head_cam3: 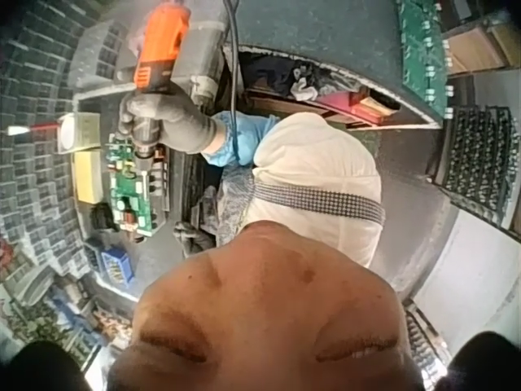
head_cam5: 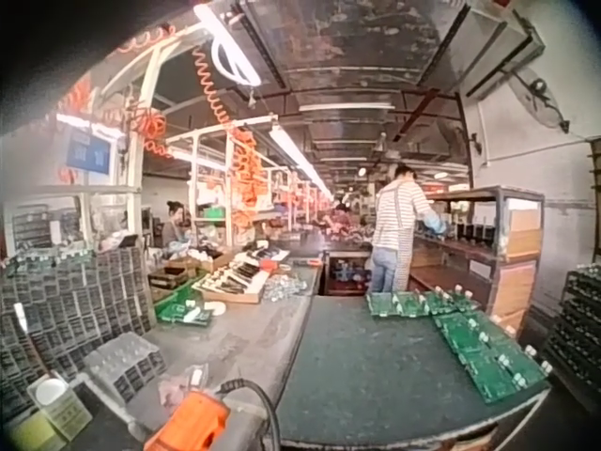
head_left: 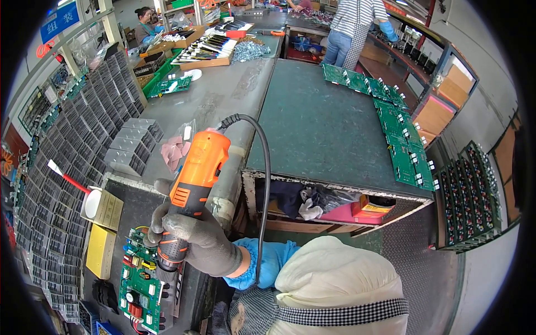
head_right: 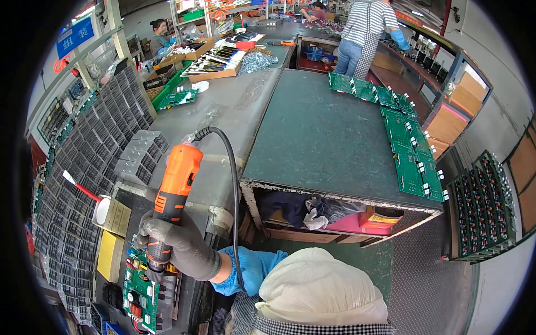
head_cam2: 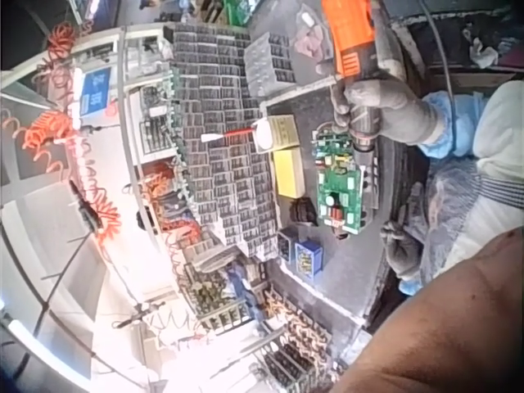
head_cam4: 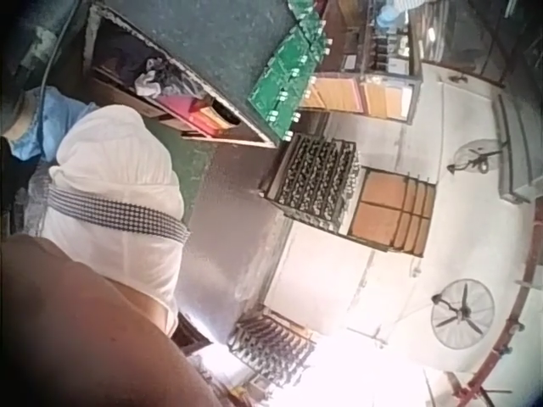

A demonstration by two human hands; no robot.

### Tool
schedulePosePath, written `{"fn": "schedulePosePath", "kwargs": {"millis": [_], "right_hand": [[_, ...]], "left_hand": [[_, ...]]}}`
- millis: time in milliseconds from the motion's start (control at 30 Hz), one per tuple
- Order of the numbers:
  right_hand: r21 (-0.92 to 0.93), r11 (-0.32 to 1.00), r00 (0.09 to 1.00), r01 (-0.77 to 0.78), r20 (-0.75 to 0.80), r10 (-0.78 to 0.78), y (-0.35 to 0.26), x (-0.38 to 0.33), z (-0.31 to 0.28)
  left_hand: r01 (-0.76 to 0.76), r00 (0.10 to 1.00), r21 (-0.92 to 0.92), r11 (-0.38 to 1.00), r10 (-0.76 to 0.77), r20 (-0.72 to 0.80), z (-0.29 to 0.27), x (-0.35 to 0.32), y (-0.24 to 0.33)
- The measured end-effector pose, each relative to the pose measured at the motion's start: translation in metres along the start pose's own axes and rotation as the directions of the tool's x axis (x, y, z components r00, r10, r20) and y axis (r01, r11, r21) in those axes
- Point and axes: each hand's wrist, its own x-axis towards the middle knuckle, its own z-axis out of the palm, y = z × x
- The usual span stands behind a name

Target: The person places a circuit board onto a metal heatsink assembly and fastens it using an electric screwdriver. The person then passes the assembled unit to another worker and positions a new heatsink and circuit board together on the table.

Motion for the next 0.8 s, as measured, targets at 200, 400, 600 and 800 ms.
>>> {"fn": "schedulePosePath", "kwargs": {"millis": [200, 400, 600, 800], "right_hand": [[0.021, 1.0, 0.999, -0.007, 0.036, 0.006, 0.006, -0.003, 0.0], [0.023, 1.0, 0.999, -0.015, 0.048, 0.014, 0.01, -0.004, 0.003], [-0.024, 1.0, 1.0, -0.015, 0.006, 0.016, 0.006, -0.006, 0.011], [0.02, 1.0, 0.999, -0.01, -0.043, 0.01, 0.012, -0.005, 0.013]], "left_hand": [[-0.108, 0.994, 0.106, 0.989, 0.109, -0.004, -0.008, 0.013, -0.015], [-0.212, 0.976, 0.211, 0.954, 0.217, -0.002, -0.015, 0.027, -0.029], [-0.3, 0.95, 0.322, 0.898, 0.31, 0.018, -0.018, 0.04, -0.039], [-0.361, 0.917, 0.446, 0.819, 0.399, 0.009, -0.033, 0.04, -0.043]]}}
